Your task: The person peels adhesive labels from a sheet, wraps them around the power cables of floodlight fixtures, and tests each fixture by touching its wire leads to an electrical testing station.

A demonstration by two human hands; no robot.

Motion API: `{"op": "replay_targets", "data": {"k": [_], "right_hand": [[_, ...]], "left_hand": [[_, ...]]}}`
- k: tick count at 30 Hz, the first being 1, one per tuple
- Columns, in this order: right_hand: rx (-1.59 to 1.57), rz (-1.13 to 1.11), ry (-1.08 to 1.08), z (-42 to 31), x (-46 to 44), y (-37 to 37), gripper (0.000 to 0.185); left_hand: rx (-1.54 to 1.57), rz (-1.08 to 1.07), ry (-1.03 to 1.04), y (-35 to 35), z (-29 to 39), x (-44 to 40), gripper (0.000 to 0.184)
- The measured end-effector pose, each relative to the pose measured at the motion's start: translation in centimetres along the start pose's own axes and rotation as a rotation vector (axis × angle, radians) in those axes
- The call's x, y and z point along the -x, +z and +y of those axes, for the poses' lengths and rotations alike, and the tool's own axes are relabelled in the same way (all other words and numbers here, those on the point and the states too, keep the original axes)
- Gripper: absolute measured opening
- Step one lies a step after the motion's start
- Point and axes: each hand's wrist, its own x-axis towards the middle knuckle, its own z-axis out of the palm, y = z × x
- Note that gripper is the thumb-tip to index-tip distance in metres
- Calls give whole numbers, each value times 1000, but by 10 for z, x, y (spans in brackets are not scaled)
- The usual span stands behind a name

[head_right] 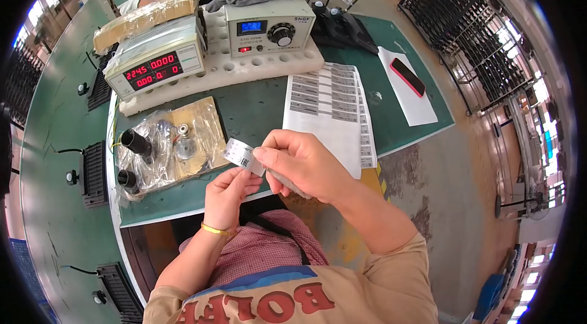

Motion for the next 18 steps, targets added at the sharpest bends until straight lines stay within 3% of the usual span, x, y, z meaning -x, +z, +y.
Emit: {"op": "replay_targets", "data": {"k": [4, 11, 18], "right_hand": [[17, 25, -4, 6, 0, 3, 23], [277, 335, -129, 47, 7, 30, 16], [396, 484, -265, 82, 11, 47, 23]], "left_hand": [[79, 32, 24, -4, -2, -8, 17], [85, 99, 86, 5, 14, 3, 15], [-5, 104, 136, 3, 13, 10, 11]]}}
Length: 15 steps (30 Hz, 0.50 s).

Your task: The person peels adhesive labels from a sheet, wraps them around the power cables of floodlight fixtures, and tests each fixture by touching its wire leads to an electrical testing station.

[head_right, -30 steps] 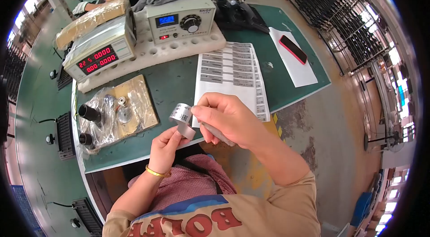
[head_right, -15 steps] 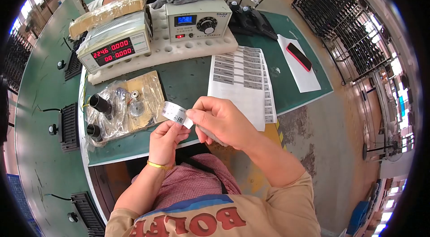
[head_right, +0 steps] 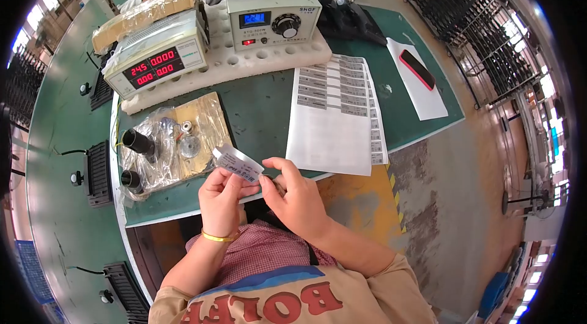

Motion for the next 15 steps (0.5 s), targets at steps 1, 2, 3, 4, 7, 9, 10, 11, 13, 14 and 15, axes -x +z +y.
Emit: {"op": "replay_targets", "data": {"k": [1, 2, 3, 4, 7, 9, 10, 11, 13, 14, 15], "right_hand": [[21, 1, -14, 0, 1, 0, 22], [42, 3, -29, 0, 0, 0, 21], [64, 5, -45, -1, 0, 0, 21], [82, 9, -60, 0, 0, 0, 20], [133, 22, -109, 1, -2, 0, 18], [162, 31, -145, 3, -3, -1, 18], [171, 26, -140, 2, -3, -2, 17], [179, 21, -135, 1, -4, -2, 17], [186, 20, -139, 0, -4, -3, 16], [186, 23, -147, 2, -4, -3, 16], [185, 26, -155, 3, -5, -3, 16]], "left_hand": [[-9, -17, 11, -2, -2, 1, 12], [-21, -13, 13, -2, -1, 1, 12], [-31, -9, 16, -1, 0, 1, 12], [-42, -5, 19, 0, 1, 2, 12], [-31, -21, 38, -2, -1, 1, 12], [-54, -23, 52, -1, -1, 1, 12], [-66, -24, 59, -1, 0, 1, 12], [-75, -26, 60, -1, -1, 1, 12], [-92, -31, 65, -1, -1, 1, 11], [-91, -25, 62, -1, -1, 1, 11], [-90, -19, 59, 0, -1, 1, 11]]}}
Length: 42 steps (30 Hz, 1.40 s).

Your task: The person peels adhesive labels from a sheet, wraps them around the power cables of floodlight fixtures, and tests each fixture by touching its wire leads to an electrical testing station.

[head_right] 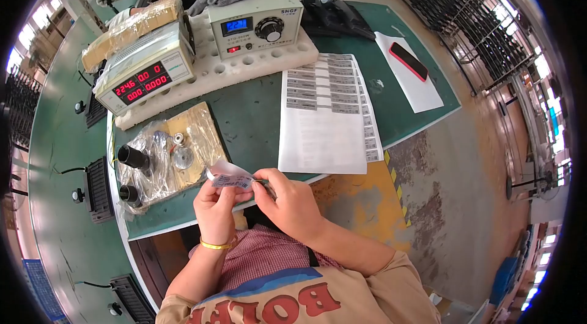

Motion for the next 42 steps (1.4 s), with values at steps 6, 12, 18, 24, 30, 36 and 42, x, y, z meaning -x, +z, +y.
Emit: {"op": "replay_targets", "data": {"k": [6, 12, 18, 24, 30, 36, 42], "right_hand": [[-3, 9, -16, 3, -1, 0, 15], [17, 15, -47, 5, -2, 2, 14], [25, -5, -39, 5, -2, 2, 14], [22, -5, -55, 5, -2, 3, 15], [22, -4, -73, 7, -2, 4, 17], [-52, -78, 109, 0, -2, 1, 26], [-42, -37, 56, 3, -2, 4, 25]], "left_hand": [[7, -20, 13, -2, -4, -1, 11], [-9, -19, 7, -1, -1, -1, 10], [-2, -23, 0, -3, -2, -1, 13], [-5, -19, 18, -5, -4, -2, 13], [-31, 10, 13, -4, -4, -5, 12], [-25, 23, 13, -9, -7, -7, 12], [-26, -3, 19, -9, -8, -6, 12]]}}
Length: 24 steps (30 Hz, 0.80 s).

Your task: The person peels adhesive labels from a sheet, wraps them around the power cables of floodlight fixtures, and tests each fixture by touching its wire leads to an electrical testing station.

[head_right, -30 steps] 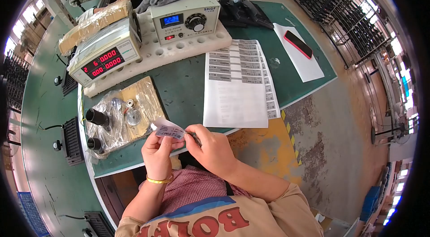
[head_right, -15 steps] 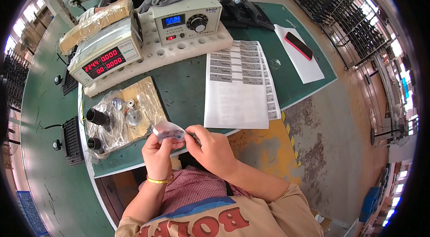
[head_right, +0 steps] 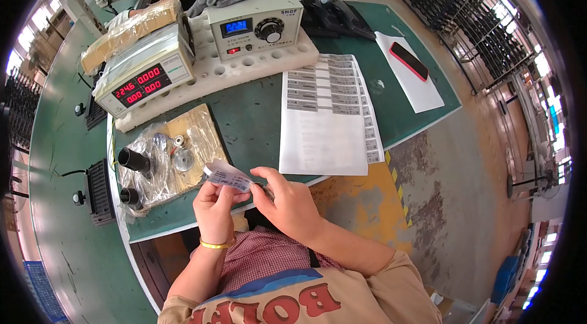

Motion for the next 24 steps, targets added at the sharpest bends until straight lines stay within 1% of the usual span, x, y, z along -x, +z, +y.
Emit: {"op": "replay_targets", "data": {"k": [12, 21, 24], "right_hand": [[52, 26, -75, 2, -2, 1, 17], [56, 34, -86, 3, -2, 0, 15], [43, 23, -85, 4, -2, 0, 17]], "left_hand": [[8, -14, 10, 1, 0, 1, 11], [-5, -4, 0, 3, 1, 1, 10], [-11, -3, -2, 4, 2, 2, 10]]}}
